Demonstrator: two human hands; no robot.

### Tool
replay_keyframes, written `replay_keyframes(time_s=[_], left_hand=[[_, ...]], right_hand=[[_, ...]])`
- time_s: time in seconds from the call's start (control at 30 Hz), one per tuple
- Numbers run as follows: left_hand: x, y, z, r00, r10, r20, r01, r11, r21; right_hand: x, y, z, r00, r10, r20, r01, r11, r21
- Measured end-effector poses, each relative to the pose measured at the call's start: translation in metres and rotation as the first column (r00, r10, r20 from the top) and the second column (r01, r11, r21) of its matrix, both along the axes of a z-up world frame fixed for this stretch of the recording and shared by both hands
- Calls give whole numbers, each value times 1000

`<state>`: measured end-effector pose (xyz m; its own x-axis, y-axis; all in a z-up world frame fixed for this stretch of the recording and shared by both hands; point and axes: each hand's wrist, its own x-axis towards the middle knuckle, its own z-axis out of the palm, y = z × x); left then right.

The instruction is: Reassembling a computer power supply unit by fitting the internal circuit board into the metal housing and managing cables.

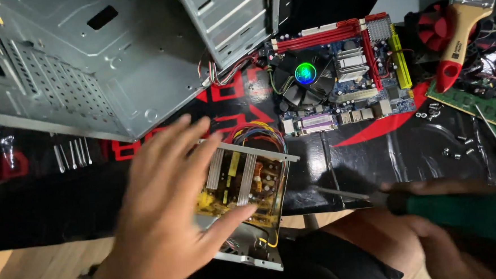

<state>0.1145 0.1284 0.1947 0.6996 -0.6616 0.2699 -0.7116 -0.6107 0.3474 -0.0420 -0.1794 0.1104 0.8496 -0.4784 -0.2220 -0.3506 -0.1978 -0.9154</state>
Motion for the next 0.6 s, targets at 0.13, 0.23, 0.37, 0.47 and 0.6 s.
replay_keyframes(time_s=[0.13, 0.23, 0.37, 0.47, 0.6], left_hand=[[35, -26, -15, 953, -263, 147, 221, 942, 252], [55, -28, -15, 868, -496, 12, 451, 800, 396], [72, -40, -16, 780, -626, 23, 564, 718, 409], [76, -45, -18, 756, -650, -80, 638, 705, 310], [79, -46, -18, 739, -647, -188, 674, 710, 204]], right_hand=[[7, 11, 7, 991, 104, 90, -95, 991, -94], [-1, 14, -3, 999, -1, 44, 7, 989, -146], [-15, -3, -27, 995, 7, -99, -25, 983, -182], [-6, -1, -22, 992, 122, -16, -123, 984, -125], [15, 22, -2, 988, 130, 83, -120, 986, -112]])
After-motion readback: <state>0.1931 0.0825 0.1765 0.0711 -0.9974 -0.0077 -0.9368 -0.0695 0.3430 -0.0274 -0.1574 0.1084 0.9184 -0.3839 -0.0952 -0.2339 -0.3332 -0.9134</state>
